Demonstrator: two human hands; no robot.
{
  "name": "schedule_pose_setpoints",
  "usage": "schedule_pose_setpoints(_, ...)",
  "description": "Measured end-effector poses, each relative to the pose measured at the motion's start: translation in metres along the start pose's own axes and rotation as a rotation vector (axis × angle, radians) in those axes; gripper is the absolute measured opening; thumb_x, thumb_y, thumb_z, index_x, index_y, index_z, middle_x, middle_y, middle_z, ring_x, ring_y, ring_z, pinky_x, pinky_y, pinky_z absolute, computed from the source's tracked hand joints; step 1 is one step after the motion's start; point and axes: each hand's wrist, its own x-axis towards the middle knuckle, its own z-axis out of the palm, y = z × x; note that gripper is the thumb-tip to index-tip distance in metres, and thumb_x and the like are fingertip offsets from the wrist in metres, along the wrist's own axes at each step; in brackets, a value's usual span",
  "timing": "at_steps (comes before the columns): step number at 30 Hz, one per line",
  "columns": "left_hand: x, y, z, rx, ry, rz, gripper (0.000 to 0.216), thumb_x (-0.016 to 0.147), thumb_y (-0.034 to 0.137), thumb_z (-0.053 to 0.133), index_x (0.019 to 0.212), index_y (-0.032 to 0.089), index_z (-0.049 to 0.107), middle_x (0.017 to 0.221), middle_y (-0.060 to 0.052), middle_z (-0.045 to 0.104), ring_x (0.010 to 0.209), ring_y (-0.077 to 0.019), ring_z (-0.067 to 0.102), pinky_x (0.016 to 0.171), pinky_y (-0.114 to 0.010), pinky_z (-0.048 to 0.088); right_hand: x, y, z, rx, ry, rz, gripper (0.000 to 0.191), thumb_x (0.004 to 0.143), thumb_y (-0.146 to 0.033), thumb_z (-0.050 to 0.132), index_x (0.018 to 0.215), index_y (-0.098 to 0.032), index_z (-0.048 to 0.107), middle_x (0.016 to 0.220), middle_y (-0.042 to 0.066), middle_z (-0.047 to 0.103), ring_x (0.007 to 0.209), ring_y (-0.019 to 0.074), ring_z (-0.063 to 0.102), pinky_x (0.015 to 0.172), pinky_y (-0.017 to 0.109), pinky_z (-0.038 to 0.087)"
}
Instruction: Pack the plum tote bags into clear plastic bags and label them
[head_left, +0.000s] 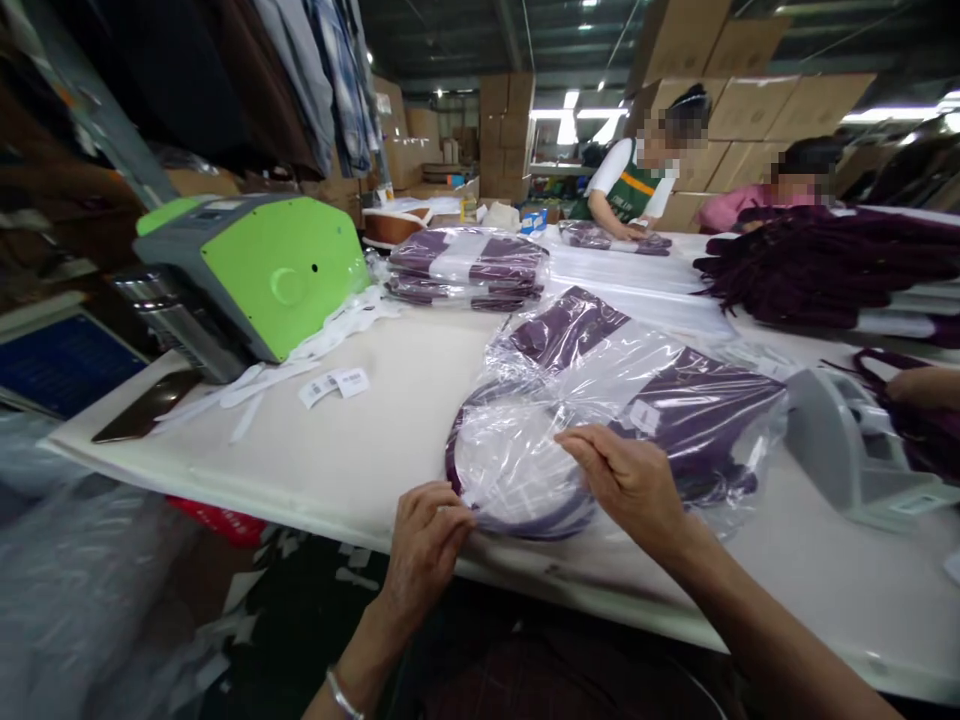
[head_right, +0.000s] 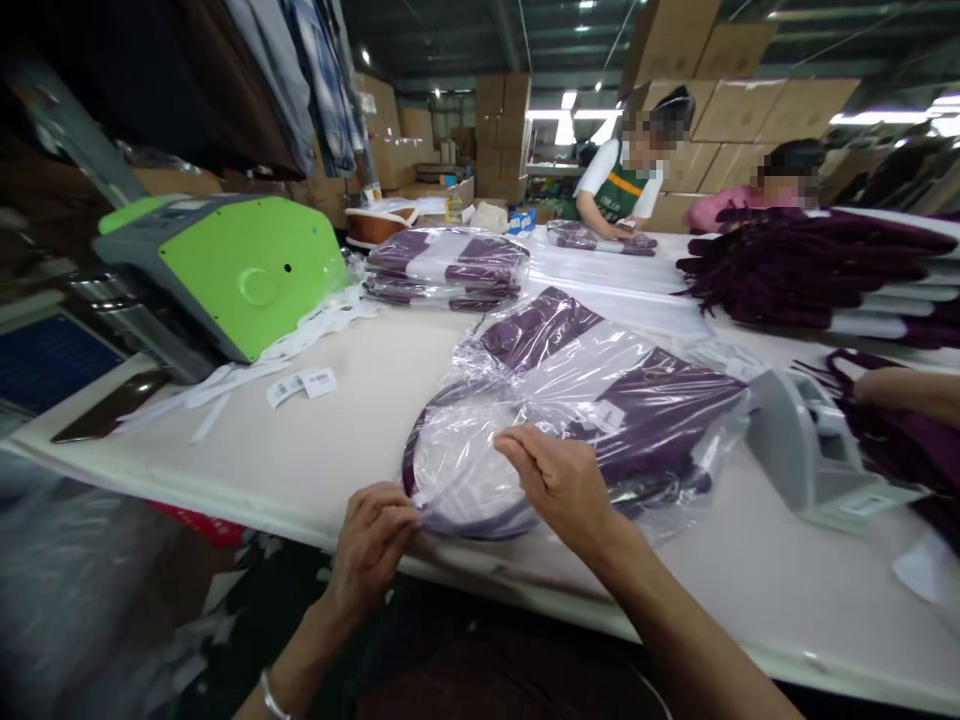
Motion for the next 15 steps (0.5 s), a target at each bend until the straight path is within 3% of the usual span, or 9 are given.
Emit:
schedule_pose_setpoints(3,0.0,-0.003,-0.003,-0.055,0.019,0.073,0.01,0.095,0.017,0.058,0.098,0.023,0.064,0.101,-0.004,0.069,0.114,-0.0221,0.056,0.097,-0.039,0.045,0.004,0.007,-0.003,-0.05,0.034,-0.046,0.028,0.103,-0.036,0.048,0.092,-0.021,0.069,0.078,-0.001,0.075,0.06,0.0093,0.066,0.06,0.021,0.045)
schedule_pose_setpoints(5,0.003,-0.003,0.001,-0.062,0.023,0.079,0.01,0.098,0.021,0.053,0.097,0.023,0.063,0.091,-0.003,0.069,0.101,-0.0205,0.059,0.092,-0.039,0.045,0.007,0.016,-0.002,-0.1,0.06,-0.052,0.028,0.102,-0.037,0.051,0.089,-0.021,0.069,0.076,-0.001,0.074,0.058,0.0089,0.065,0.06,0.021,0.043)
schedule_pose_setpoints(8,0.014,0.0,0.009,0.033,-0.023,-0.035,0.021,0.101,0.026,0.046,0.085,0.021,0.059,0.076,-0.001,0.063,0.081,-0.0185,0.055,0.082,-0.038,0.039,0.009,0.034,0.005,-0.2,0.06,-0.04,0.035,0.102,-0.042,0.051,0.082,-0.02,0.069,0.068,-0.002,0.071,0.05,0.0082,0.059,0.056,0.023,0.038)
schedule_pose_setpoints(11,0.028,0.001,0.014,0.187,-0.115,-0.125,0.027,0.101,0.029,0.046,0.078,0.021,0.056,0.072,-0.001,0.059,0.076,-0.0194,0.05,0.077,-0.038,0.034,0.013,0.056,0.016,-0.254,-0.003,0.018,0.044,0.103,-0.049,0.045,0.08,-0.02,0.07,0.066,-0.001,0.07,0.05,0.009,0.059,0.055,0.024,0.034)
schedule_pose_setpoints(15,0.038,-0.006,0.011,0.23,-0.147,-0.124,0.027,0.101,0.033,0.046,0.08,0.022,0.058,0.076,-0.002,0.059,0.078,-0.0208,0.05,0.076,-0.037,0.033,0.022,0.078,0.029,-0.298,-0.113,0.14,0.051,0.104,-0.054,0.038,0.081,-0.021,0.07,0.072,0.001,0.073,0.059,0.012,0.065,0.058,0.025,0.032)
